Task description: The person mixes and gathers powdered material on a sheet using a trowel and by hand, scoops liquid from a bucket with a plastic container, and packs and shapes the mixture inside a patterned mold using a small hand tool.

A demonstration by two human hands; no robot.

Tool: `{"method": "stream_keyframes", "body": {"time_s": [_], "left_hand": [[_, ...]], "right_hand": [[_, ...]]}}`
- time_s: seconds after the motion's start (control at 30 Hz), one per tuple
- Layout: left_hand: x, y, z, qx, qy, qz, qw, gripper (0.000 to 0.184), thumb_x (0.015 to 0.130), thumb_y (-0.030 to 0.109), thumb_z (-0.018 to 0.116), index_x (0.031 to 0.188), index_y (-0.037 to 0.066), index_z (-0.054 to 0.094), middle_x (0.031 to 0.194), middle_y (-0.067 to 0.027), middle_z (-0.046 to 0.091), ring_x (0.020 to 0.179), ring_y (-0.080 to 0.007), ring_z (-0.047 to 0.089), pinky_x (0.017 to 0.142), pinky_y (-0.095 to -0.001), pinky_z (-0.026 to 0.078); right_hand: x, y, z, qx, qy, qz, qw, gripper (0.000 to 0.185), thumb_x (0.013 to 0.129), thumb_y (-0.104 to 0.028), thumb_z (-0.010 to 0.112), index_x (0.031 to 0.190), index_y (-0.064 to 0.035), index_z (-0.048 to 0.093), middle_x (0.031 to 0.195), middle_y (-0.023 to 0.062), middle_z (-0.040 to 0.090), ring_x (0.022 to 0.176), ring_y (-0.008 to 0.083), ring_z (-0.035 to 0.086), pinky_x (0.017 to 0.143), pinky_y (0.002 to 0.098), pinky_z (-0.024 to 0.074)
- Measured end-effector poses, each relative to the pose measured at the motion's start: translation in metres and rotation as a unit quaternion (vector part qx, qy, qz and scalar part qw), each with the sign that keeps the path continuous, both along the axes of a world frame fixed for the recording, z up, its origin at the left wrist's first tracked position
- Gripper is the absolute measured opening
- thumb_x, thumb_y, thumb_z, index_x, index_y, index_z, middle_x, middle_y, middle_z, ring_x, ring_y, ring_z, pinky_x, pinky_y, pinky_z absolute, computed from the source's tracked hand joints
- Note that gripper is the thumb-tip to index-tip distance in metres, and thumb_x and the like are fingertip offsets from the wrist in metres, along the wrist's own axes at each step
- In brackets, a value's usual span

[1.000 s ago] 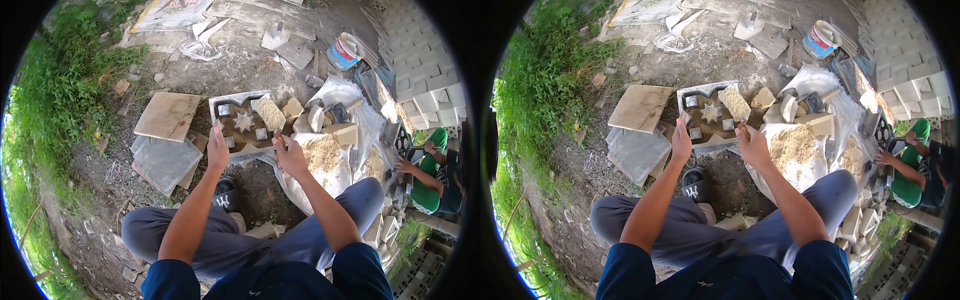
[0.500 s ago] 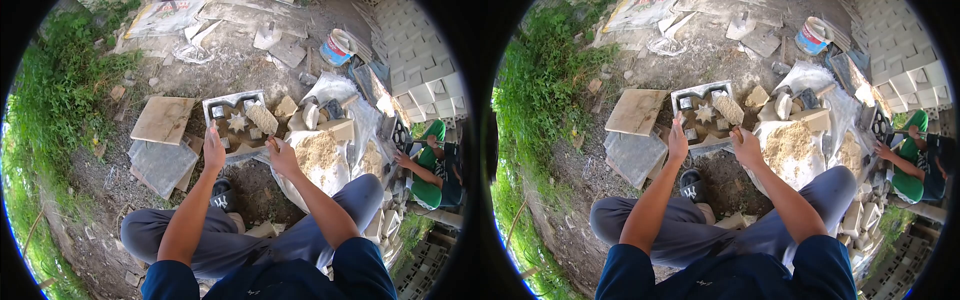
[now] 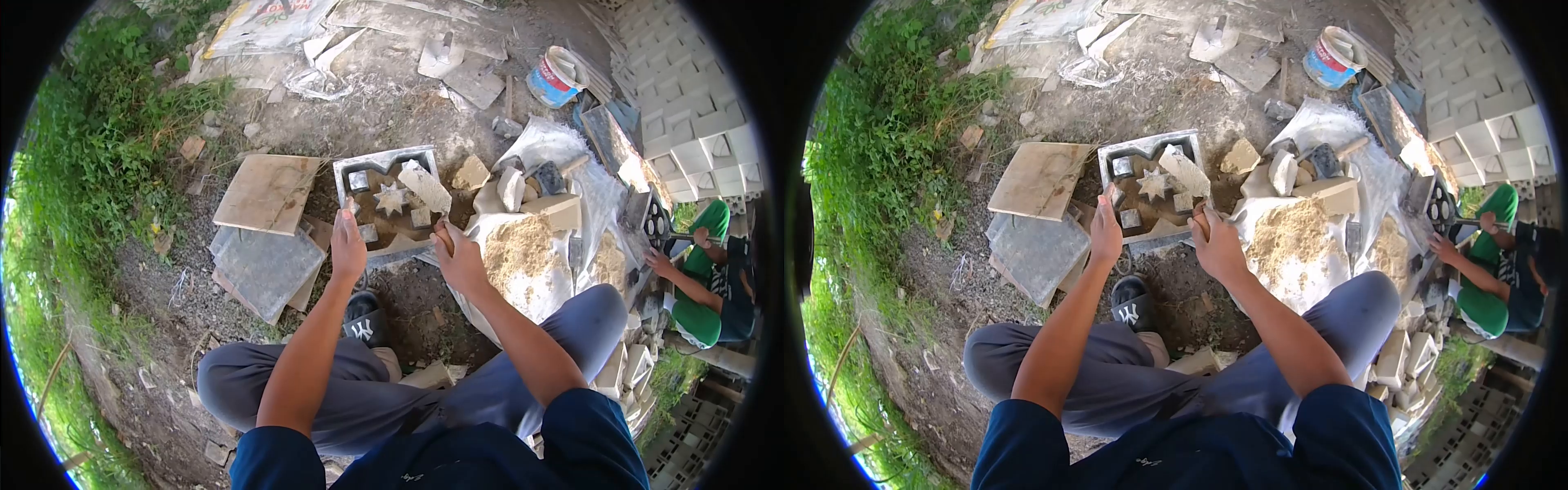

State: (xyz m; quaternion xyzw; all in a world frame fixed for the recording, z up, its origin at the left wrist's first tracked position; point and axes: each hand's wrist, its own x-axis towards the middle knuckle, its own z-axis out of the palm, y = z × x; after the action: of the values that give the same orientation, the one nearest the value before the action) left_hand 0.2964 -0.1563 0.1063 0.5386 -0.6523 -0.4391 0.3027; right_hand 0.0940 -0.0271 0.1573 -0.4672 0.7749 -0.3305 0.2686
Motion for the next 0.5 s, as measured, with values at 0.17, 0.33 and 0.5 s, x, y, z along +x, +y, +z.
{"method": "stream_keyframes", "body": {"time_s": [0.17,0.33,0.5], "left_hand": [[0.002,0.000,-0.004,-0.001,-0.003,0.005,1.000,0.074,0.111,0.052,0.015,0.152,-0.003,0.042,0.156,-0.0273,0.042,0.148,-0.0445,0.033,0.124,-0.0464,0.023],[0.003,-0.001,-0.006,-0.002,-0.007,0.010,1.000,0.074,0.111,0.052,0.016,0.152,-0.003,0.043,0.156,-0.0271,0.043,0.148,-0.0444,0.032,0.124,-0.0467,0.023],[0.003,-0.001,-0.009,-0.002,-0.010,0.010,1.000,0.074,0.111,0.052,0.016,0.151,-0.003,0.044,0.156,-0.0269,0.043,0.149,-0.0444,0.032,0.124,-0.0470,0.022]], "right_hand": [[0.004,0.025,-0.005,0.043,0.000,0.069,0.997,0.040,0.100,-0.027,0.062,0.132,-0.0031,0.058,0.093,0.0270,0.072,0.084,0.0503,0.068,0.077,0.0528,0.0555],[0.005,0.038,0.005,0.126,0.042,0.126,0.983,0.049,0.100,-0.030,0.063,0.140,-0.0033,0.053,0.094,0.0267,0.072,0.084,0.0475,0.070,0.075,0.0530,0.0559],[0.002,0.047,-0.010,0.100,0.060,0.106,0.988,0.051,0.100,-0.031,0.063,0.144,-0.0084,0.052,0.103,0.0261,0.071,0.088,0.0448,0.070,0.075,0.0513,0.0563]]}}
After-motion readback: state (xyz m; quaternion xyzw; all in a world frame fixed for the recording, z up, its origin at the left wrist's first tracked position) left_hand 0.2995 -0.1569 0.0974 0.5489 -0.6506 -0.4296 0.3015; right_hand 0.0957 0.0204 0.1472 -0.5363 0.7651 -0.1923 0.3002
